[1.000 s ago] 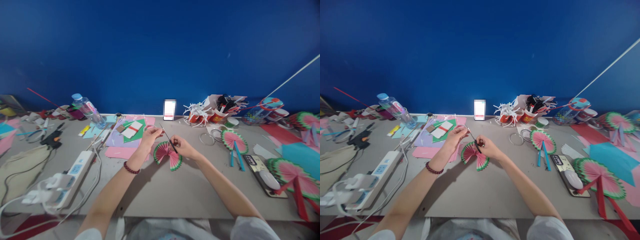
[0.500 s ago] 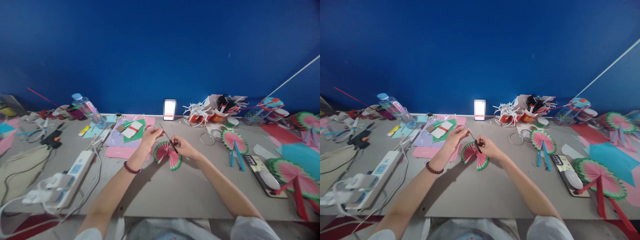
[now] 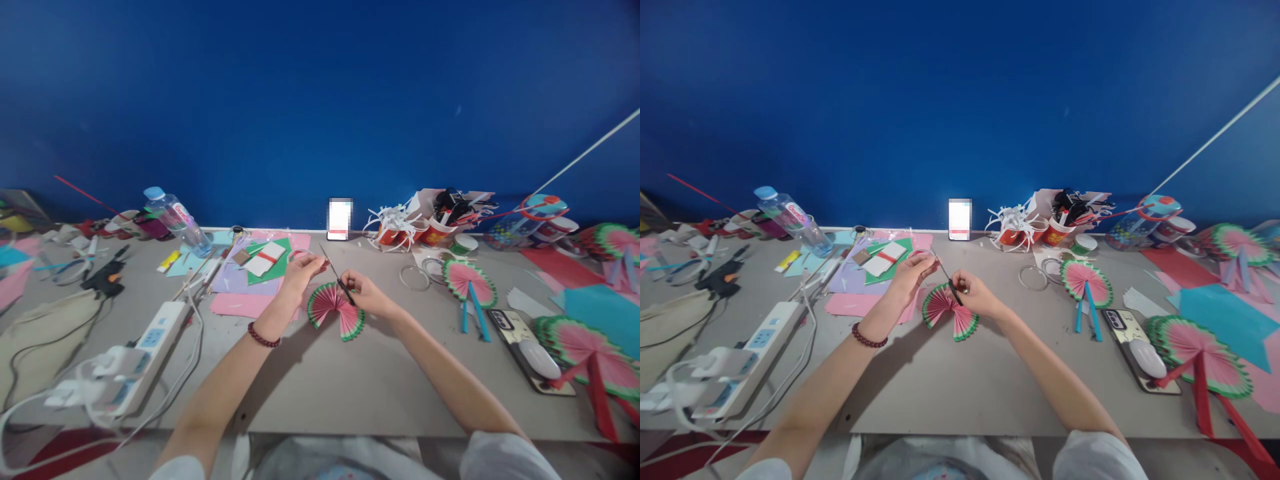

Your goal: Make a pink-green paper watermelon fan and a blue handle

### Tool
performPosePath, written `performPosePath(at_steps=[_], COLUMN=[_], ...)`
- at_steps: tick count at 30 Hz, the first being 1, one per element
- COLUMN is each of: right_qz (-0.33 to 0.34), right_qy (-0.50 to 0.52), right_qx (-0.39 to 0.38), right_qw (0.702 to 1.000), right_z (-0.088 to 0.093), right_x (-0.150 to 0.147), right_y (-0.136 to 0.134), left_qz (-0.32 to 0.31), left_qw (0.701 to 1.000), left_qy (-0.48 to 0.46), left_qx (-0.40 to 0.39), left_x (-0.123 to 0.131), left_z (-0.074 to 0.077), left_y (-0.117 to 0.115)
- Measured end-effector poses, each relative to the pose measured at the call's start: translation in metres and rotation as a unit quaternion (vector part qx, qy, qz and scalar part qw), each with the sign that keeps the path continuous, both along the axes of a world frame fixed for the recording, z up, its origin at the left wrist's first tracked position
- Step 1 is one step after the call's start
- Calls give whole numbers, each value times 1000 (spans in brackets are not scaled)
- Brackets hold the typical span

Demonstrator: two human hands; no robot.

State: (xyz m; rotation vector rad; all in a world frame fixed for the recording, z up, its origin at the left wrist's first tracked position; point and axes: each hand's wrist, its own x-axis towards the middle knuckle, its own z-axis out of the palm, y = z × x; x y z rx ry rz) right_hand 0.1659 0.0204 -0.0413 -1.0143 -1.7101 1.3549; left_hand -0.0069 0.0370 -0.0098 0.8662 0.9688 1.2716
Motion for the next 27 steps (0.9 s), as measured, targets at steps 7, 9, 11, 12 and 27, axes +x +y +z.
performPosePath(at_steps=[7, 9, 11, 12, 27], right_qz=[-5, -12, -36, -57, -226], right_qy=[67, 71, 55, 39, -368], right_qx=[-68, -76, -50, -26, 191], right_qw=[995, 994, 997, 997, 881], right_z=[2, 3, 3, 2, -54], right_x=[-1, 1, 5, 8, 62], right_y=[-1, 1, 5, 8, 50], left_qz=[-23, -25, -22, -19, 138], left_qw=[999, 998, 999, 999, 988], left_qy=[-48, -50, -47, -45, -64], left_qx=[-11, -15, -18, -19, 36], left_x=[0, 0, -1, -1, -64], left_z=[6, 6, 5, 4, 19], left_y=[-3, -2, -2, -2, 31])
